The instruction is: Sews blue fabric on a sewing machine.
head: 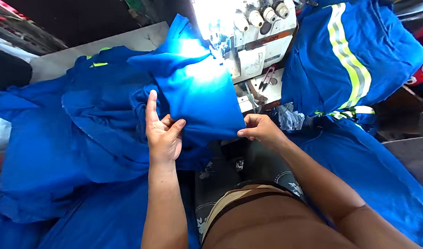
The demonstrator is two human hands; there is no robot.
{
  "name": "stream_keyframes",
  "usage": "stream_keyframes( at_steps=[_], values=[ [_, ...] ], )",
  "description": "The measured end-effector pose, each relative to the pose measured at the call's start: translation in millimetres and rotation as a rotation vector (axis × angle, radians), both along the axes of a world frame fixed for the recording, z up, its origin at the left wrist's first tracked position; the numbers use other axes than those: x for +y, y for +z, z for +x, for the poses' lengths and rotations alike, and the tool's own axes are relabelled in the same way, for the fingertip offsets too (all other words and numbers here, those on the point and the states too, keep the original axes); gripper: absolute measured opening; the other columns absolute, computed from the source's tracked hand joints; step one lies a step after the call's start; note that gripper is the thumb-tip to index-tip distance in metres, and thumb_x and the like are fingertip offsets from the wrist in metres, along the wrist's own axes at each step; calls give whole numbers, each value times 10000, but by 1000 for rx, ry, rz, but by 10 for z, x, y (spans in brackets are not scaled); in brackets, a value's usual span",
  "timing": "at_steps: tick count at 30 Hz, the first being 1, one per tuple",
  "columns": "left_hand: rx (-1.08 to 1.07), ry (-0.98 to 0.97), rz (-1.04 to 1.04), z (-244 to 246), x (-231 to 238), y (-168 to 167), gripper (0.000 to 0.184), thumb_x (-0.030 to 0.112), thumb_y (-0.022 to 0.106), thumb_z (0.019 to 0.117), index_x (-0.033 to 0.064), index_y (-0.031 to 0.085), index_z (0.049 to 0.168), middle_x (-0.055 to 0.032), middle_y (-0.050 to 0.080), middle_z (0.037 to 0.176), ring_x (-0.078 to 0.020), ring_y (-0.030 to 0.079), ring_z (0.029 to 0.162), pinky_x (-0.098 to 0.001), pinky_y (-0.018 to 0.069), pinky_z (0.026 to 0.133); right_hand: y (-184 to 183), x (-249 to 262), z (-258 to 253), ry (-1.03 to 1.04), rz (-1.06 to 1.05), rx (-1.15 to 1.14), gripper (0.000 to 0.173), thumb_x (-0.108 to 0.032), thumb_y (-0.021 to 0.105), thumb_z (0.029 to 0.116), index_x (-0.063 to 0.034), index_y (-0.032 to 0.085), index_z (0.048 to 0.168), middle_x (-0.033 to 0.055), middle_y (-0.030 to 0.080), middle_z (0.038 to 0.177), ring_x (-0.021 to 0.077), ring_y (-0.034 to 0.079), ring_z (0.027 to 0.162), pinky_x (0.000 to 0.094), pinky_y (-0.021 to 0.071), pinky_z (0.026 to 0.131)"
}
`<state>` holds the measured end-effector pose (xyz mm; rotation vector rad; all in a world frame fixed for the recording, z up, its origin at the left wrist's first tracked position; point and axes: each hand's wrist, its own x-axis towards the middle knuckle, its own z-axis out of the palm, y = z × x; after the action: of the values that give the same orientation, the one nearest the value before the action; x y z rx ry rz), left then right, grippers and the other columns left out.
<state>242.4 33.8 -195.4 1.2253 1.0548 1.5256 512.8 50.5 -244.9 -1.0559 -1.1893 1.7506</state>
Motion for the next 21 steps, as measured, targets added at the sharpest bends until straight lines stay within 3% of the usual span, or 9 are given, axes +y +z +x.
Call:
stream_keyframes(
  at_steps=[1, 4, 7, 12, 18, 21],
  values=[
    [-8, -53, 1, -9, -1, -5, 964, -129, 602, 861, 278, 163, 1616, 15, 697, 1201, -117, 719, 1015, -309, 609, 891, -23, -7, 4, -10, -5, -4, 167, 44, 775, 811, -39, 633, 840, 12, 638, 706, 52, 556, 587, 200, 470, 562],
    [-7, -204, -32, -73, 31, -118, 858, -90, 623, 869, 257, 325, 1595, 8, 608, 1390, -120, 653, 1161, -322, 581, 948, -209, -35, -1, -71, -42, -38, 129, 22, 769, 839, -16, 647, 858, 15, 645, 706, 66, 583, 598, 221, 506, 588],
    [1, -254, -31, -114, 131, -188, 772, -66, 658, 845, 186, 449, 1544, -6, 590, 1427, -123, 642, 1182, -318, 579, 948, -308, -20, -45, -156, -27, -48, 109, 9, 771, 846, -10, 664, 864, 9, 656, 706, 64, 603, 598, 221, 528, 597],
    [193, -220, 58, -135, 437, 114, 881, -117, 608, 801, 109, 312, 1599, -41, 484, 1530, -132, 582, 1280, -322, 530, 1035, -216, 148, -151, -273, 140, -83, 175, -14, 811, 821, -24, 646, 877, 21, 629, 692, 71, 563, 559, 230, 499, 555],
    [283, -144, 101, -211, 959, 407, 911, -141, 609, 782, 64, 265, 1601, -64, 498, 1505, -134, 587, 1271, -332, 533, 1038, 45, 544, -320, -402, 430, -121, 254, -70, 812, 836, -26, 587, 947, 66, 605, 742, 118, 546, 565, 280, 483, 511],
    [312, -116, 98, -286, 1236, 511, 911, -140, 626, 779, 42, 263, 1594, -81, 511, 1483, -131, 600, 1245, -326, 544, 1013, 197, 789, -371, -459, 606, -152, 184, -79, 793, 853, -24, 645, 946, 48, 648, 797, 98, 605, 671, 275, 529, 625]
  ],
)
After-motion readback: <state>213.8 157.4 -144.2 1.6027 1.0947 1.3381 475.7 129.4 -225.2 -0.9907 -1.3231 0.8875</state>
